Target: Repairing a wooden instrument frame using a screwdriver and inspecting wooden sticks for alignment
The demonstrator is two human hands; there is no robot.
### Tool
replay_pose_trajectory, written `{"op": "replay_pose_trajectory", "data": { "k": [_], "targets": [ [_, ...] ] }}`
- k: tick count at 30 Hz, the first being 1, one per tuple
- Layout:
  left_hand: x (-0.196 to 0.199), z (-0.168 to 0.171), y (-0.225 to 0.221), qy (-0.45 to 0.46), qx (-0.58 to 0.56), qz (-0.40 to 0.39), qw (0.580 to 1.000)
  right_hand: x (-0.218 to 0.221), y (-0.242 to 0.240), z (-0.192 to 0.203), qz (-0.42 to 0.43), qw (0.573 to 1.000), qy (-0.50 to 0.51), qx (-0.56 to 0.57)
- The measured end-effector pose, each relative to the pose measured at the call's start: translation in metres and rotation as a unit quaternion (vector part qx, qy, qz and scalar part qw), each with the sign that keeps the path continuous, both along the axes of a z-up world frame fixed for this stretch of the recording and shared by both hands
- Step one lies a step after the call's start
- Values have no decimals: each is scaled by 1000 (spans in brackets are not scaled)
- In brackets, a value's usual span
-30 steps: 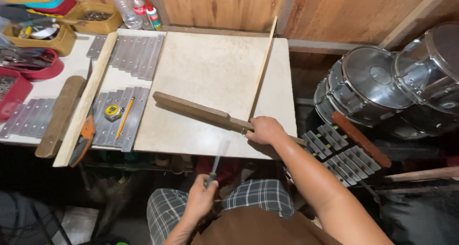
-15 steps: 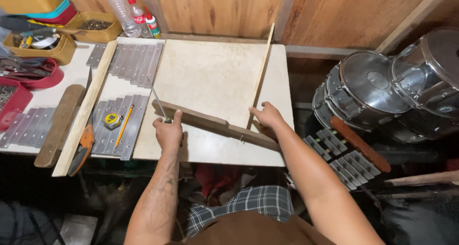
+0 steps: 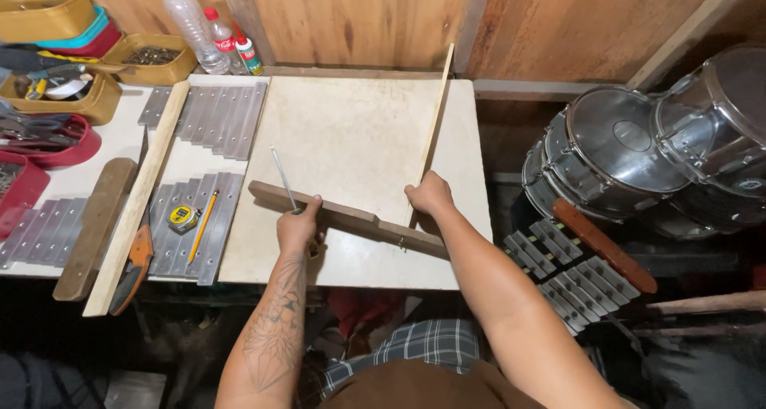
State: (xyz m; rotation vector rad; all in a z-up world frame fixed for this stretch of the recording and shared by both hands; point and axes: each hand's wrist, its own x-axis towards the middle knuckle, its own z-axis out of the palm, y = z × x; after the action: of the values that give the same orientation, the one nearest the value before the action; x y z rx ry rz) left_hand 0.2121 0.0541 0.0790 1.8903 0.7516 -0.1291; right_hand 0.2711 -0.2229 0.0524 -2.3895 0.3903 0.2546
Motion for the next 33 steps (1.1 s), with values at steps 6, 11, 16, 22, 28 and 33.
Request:
{"op": "replay_pose_trajectory", "data": {
  "k": [6, 11, 16, 22, 28, 33],
  "targets": [
    [-34, 65, -30, 49, 54, -42, 996, -6, 3, -8, 9, 1000, -10, 11],
    [-26, 23, -10, 19, -38, 8, 999, -27, 9, -2, -6, 999, -20, 32],
    [-38, 28, -12, -8, -66, 29, 997, -47, 15, 28, -9, 999, -28, 45],
    [-47, -11, -15, -59, -158, 140, 976, -57, 9, 50, -11, 998, -40, 51],
    [-53, 6, -24, -96, -190, 179, 961, -64, 5, 91, 19, 988, -123, 95],
    [-51, 4, -21, -124, -233, 193, 945, -58, -9, 106, 35, 984, -145, 100]
  ]
}}
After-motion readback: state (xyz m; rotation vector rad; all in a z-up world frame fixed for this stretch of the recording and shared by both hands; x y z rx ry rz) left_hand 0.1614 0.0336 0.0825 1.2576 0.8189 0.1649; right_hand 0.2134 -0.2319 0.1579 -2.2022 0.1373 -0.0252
